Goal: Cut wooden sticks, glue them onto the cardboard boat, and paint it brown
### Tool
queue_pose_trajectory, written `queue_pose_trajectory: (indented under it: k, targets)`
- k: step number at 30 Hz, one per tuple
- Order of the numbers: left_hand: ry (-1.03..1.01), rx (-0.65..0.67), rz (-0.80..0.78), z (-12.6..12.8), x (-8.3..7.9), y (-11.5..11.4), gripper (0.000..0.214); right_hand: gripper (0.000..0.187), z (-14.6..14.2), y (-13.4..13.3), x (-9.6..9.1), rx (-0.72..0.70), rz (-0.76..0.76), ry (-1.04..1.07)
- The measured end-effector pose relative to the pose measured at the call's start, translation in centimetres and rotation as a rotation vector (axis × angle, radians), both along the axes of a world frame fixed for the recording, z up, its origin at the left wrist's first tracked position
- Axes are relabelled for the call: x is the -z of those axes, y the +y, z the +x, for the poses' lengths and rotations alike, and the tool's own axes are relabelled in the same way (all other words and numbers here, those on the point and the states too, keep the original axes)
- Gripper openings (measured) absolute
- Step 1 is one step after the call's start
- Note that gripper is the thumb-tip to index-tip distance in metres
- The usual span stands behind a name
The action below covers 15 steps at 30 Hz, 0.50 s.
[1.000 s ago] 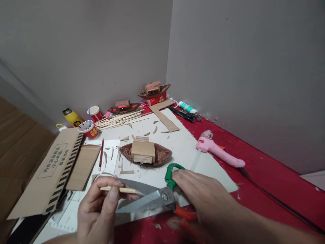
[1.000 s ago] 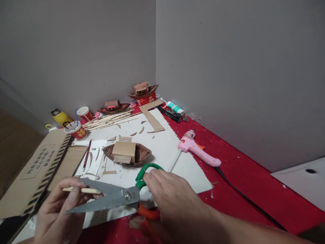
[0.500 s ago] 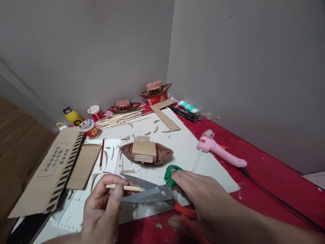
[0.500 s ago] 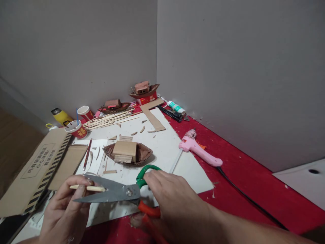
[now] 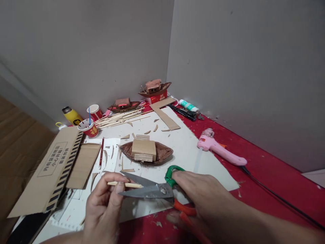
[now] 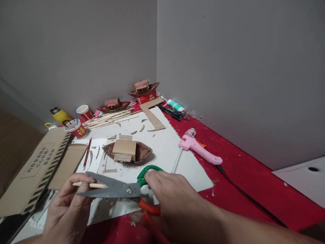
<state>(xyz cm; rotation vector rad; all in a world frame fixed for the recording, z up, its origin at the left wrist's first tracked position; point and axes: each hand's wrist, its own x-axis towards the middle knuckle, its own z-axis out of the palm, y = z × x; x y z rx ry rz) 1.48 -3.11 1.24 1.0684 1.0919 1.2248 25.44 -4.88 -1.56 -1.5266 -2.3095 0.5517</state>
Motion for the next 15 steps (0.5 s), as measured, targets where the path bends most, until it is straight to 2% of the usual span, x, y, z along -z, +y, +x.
queue_pose_trajectory:
  k: [8,15]
  targets:
    - [0.051,-0.044,-0.042,0.07,0.21,0.01,0.024,0.028,-0.01,-0.27,0.25,-0.050,-0.049,0.056]
    - [-0.011,-0.029,-0.042,0.24,0.53,0.43,0.025,0.030,0.15,-0.64,0.89,-0.011,-0.052,0.061]
